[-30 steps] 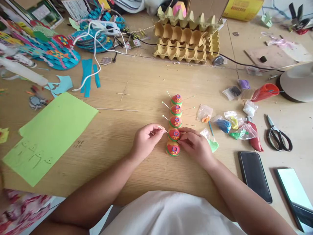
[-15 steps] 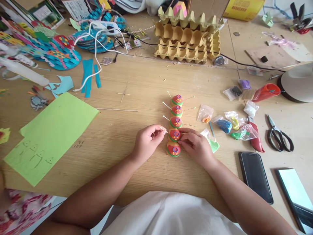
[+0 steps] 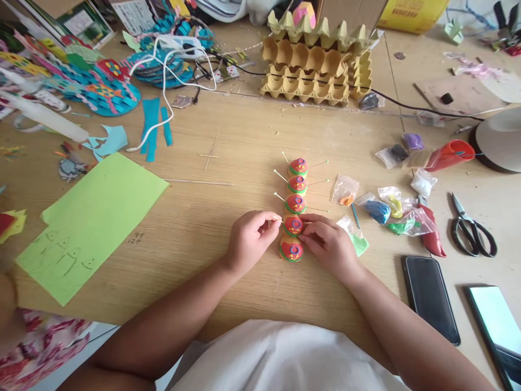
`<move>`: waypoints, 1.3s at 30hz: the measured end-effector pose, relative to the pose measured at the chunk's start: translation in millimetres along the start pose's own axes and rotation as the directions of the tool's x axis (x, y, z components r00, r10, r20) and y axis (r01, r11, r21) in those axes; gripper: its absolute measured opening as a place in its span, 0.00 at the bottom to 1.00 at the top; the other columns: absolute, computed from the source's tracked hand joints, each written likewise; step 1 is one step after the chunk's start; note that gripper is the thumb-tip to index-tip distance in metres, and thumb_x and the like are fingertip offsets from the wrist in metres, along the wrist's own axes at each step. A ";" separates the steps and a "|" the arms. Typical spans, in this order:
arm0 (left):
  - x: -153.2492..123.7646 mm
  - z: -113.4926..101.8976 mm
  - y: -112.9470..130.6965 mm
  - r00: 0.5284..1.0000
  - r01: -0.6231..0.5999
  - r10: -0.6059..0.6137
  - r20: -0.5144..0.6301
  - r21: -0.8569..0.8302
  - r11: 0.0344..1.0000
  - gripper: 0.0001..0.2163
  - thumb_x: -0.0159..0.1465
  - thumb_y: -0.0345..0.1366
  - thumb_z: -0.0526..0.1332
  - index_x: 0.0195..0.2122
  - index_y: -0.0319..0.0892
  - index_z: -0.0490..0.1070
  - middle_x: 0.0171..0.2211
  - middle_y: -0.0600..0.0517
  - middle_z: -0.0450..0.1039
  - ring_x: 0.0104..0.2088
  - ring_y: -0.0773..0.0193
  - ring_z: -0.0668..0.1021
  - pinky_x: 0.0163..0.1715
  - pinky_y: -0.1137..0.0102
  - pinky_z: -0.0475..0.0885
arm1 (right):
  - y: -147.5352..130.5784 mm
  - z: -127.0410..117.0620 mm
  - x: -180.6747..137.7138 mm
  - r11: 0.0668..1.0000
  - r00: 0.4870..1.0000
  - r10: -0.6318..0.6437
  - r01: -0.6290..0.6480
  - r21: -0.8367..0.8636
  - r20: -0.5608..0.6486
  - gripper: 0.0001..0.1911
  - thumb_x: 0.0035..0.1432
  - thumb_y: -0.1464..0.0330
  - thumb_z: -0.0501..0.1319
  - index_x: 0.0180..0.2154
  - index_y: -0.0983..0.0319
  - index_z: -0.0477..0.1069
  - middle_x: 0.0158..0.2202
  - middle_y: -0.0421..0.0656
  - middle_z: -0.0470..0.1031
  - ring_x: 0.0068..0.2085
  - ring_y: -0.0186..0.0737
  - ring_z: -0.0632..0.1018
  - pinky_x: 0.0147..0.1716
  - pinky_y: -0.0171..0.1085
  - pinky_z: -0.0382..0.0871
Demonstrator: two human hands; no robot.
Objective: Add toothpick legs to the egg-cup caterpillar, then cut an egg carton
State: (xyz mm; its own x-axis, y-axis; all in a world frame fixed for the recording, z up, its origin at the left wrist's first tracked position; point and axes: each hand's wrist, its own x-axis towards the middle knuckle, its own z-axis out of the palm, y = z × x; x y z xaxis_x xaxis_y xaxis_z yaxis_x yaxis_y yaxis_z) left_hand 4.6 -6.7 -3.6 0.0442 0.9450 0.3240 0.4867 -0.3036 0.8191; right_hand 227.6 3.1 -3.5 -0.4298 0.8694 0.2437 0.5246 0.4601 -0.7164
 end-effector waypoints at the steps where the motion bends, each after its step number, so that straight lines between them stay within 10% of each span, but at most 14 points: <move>1: -0.3 0.6 -0.6 1.000 0.005 -0.005 -0.003 -0.010 1.000 0.03 0.66 0.31 0.63 0.37 0.43 0.76 0.34 0.52 0.81 0.30 0.67 0.77 0.34 0.71 0.72 | -0.2 -0.1 0.2 1.000 1.000 0.000 0.000 0.002 0.001 0.05 0.65 0.69 0.63 0.34 0.57 0.71 0.51 0.46 0.79 0.49 0.43 0.80 0.46 0.42 0.77; 21: -1.3 1.2 1.7 0.998 -0.044 0.042 0.038 0.061 0.997 0.04 0.67 0.31 0.61 0.38 0.44 0.75 0.34 0.51 0.81 0.33 0.65 0.79 0.38 0.69 0.74 | -4.0 -0.5 1.1 0.999 1.000 0.023 -0.023 0.025 -0.003 0.06 0.65 0.70 0.62 0.33 0.57 0.70 0.50 0.46 0.79 0.49 0.43 0.81 0.46 0.43 0.77; 39: -1.9 3.8 -2.2 0.986 0.164 -0.164 0.010 -0.156 0.974 0.04 0.66 0.35 0.63 0.35 0.43 0.75 0.34 0.50 0.80 0.34 0.65 0.81 0.37 0.71 0.76 | -2.6 -0.6 0.9 0.999 1.000 0.017 -0.017 0.030 0.006 0.06 0.66 0.69 0.62 0.33 0.56 0.70 0.50 0.46 0.79 0.49 0.44 0.81 0.46 0.44 0.78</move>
State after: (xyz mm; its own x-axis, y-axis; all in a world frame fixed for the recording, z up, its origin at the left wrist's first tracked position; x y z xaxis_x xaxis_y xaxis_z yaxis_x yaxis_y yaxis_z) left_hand 6.7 -7.4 -7.8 -0.0274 0.9832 0.1804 0.3453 -0.1600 0.9248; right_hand 226.2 2.8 -1.0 -0.4249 0.8762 0.2276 0.5097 0.4393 -0.7398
